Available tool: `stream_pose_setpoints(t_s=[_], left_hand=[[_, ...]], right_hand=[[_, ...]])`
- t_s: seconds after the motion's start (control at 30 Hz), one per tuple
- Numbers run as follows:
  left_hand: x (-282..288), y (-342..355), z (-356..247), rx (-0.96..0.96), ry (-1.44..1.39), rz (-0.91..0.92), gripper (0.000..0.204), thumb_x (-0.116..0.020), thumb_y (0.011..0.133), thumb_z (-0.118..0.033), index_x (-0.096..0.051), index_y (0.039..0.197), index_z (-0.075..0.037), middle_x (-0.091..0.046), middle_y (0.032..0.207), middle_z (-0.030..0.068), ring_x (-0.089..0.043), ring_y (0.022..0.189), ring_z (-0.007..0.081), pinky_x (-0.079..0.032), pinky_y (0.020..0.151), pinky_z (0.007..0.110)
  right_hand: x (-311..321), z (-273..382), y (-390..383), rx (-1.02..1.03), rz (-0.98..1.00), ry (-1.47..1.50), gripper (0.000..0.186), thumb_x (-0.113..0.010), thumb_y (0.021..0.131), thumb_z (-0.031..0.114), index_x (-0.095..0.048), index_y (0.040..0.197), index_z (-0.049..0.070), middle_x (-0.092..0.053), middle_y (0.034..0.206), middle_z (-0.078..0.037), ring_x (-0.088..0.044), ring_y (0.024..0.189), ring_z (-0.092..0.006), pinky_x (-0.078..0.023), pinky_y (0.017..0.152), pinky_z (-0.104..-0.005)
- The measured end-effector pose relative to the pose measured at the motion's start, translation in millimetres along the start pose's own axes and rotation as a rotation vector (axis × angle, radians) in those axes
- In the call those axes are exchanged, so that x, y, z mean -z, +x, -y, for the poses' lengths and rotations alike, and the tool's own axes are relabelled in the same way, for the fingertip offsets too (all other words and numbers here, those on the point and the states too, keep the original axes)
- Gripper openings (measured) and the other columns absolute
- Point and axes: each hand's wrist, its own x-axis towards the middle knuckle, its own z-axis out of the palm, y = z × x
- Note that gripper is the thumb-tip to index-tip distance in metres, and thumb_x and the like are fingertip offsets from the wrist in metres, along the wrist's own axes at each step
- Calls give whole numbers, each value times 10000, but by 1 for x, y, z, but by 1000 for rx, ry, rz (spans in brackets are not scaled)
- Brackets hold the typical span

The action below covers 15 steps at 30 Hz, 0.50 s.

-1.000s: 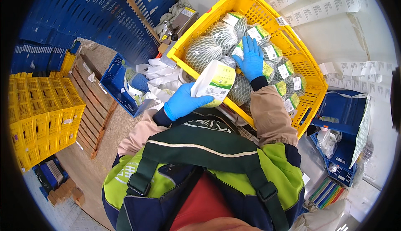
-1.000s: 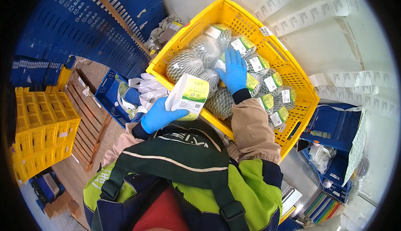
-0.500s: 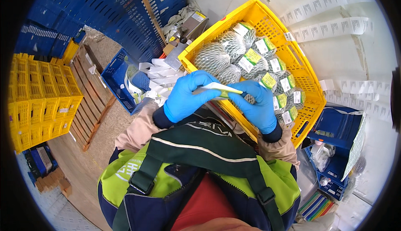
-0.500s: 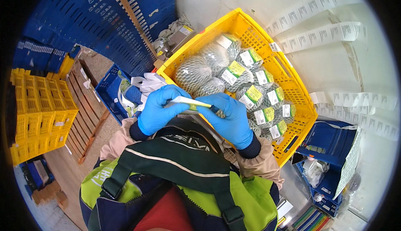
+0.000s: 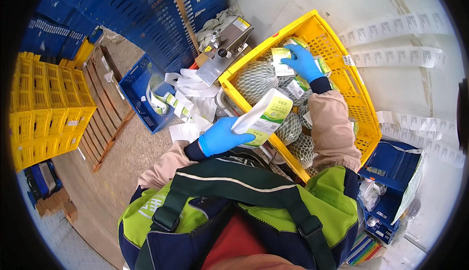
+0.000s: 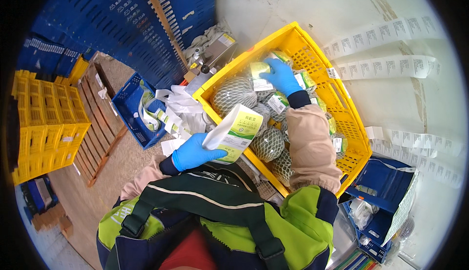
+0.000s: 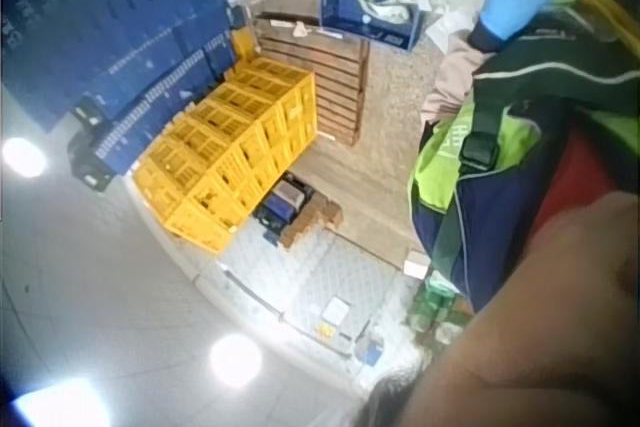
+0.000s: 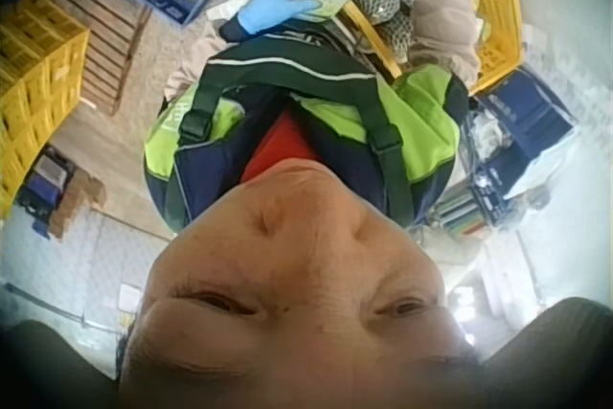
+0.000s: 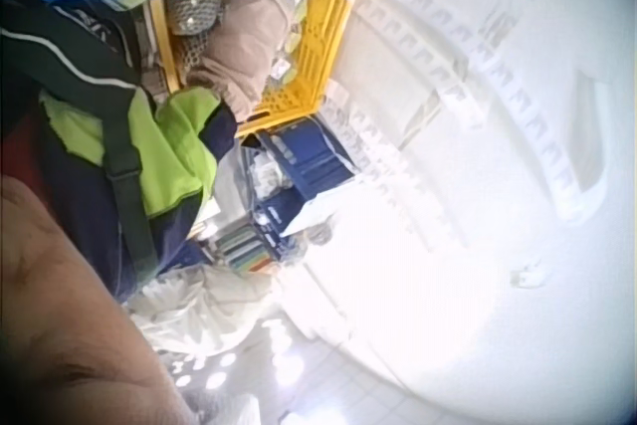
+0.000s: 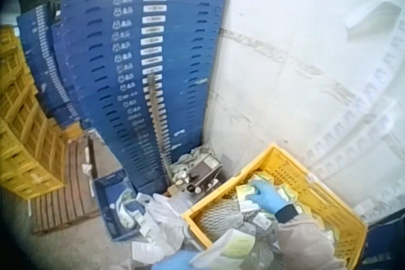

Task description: The person wraps individual mesh-bagged vegetables in plastic film using a wrapping machine, then places them into a yellow crate. The person applies labels to each wrapped item and arranges them in the crate.

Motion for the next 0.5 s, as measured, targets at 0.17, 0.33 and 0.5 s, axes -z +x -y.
stream_pose_setpoints(t_s=[0.17,0.33,0.5], left_hand=[[8,-12,8,75,-13,-78,438,-698,807,-206,-566,1159,19,-663,1006,111,-614,898,145,-479,809,287],[10,-11,-4,34,19,-59,425,-696,812,-215,-574,1145,20,-664,998,107,-616,892,152,-478,807,288],[11,-13,-6,13,5,-95,486,-739,774,-211,-563,1162,23,-643,1050,124,-606,930,176,-478,821,297]], right_hand=[[-8,17,-6,263,-242,-429,553,-637,808,264,-439,1298,99,-475,1294,-142,-498,1126,-335,-397,944,-403],[-51,-11,-23,338,-262,-522,446,-509,896,293,-471,1294,94,-480,1310,-148,-396,1242,-346,-302,1023,-440],[-11,75,-82,-48,139,1077,389,-496,920,241,-518,1216,-9,-597,1099,-95,-550,1023,-183,-431,891,-315]])
